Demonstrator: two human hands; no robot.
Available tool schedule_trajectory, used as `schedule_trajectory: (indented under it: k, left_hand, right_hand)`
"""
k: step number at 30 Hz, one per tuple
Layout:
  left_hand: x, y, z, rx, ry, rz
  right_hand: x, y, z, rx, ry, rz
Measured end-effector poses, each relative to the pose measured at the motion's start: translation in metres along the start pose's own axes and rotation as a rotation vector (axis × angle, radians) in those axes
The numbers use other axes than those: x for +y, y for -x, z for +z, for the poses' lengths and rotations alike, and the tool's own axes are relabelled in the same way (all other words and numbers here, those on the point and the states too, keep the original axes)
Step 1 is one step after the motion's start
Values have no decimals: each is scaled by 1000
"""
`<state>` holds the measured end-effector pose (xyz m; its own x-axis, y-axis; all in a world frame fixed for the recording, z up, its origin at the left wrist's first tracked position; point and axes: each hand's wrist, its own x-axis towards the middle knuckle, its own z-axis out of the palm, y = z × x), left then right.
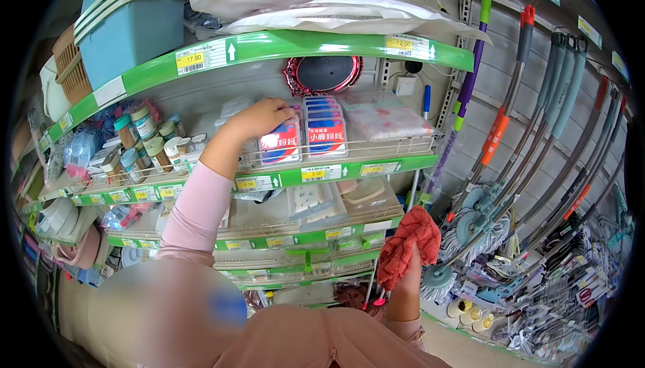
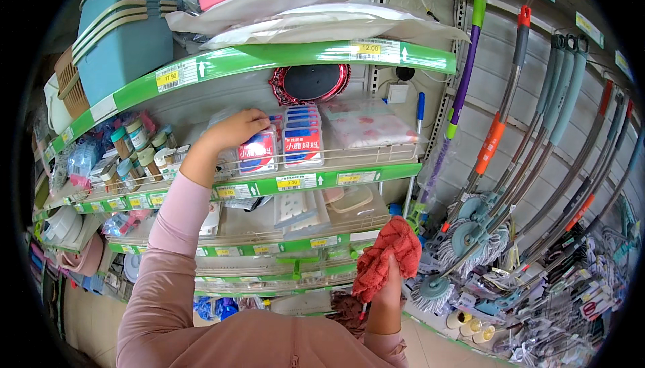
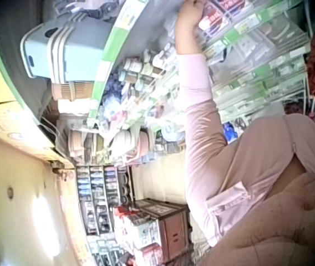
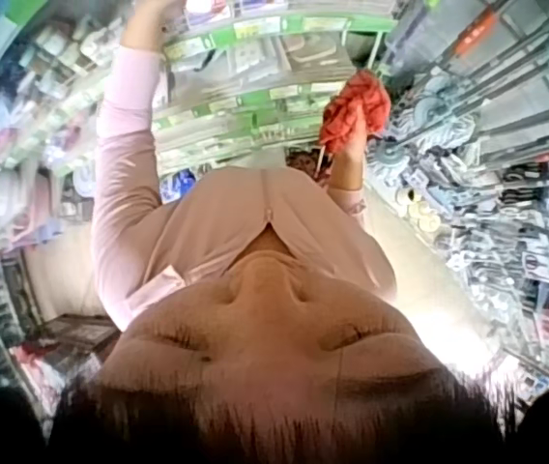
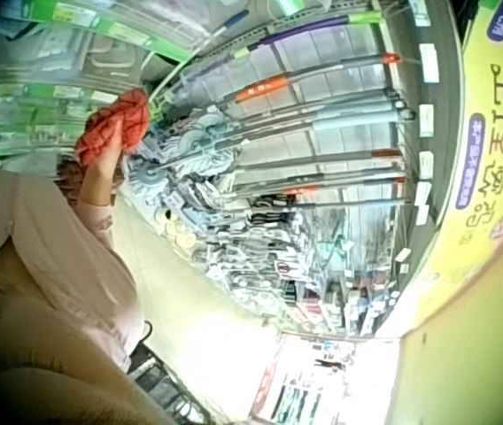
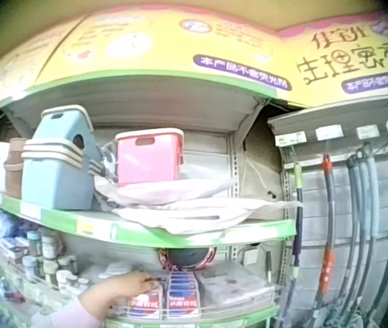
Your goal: The person wipes various items on a store shelf with a red cloth. They pick up and wipe multiple packaged goods, containers, and small boxes, then return them to the shelf. The person moves along the aisle, handling items one at a time.
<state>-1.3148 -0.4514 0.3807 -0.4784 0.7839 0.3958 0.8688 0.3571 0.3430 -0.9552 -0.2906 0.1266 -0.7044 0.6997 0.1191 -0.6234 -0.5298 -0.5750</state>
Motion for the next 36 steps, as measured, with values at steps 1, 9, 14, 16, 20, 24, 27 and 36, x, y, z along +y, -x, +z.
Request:
schedule_trajectory:
  k: [1, 9, 14, 16, 20, 24, 27, 36]
  left_hand:
    - [1, -4, -3, -54, 27, -42]
    - [0, -16, -5, -90, 432, -90]
    - [22, -5, -10, 222, 319, -38]
    - [19, -6, -8, 252, 342, 26]
    - [20, -3, -10, 195, 247, 63]
    - [17, -1, -10, 69, 255, 43]
    - [16, 1, -9, 53, 177, 78]
    - [7, -7, -11, 65, 487, 6]
  right_hand:
    - [-1, 0, 0, -7, -4, 4]
    - [-2, 1, 0, 28, -22, -2]
    - [1, -2, -8, 52, -11, -6]
    - [0, -1, -6, 64, -4, -6]
    - [1, -2, -5, 39, 6, -17]
    - [1, -3, -5, 14, 22, -21]
    - [0, -2, -4, 24, 22, -14]
    - [-1, -2, -6, 41, 13, -19]
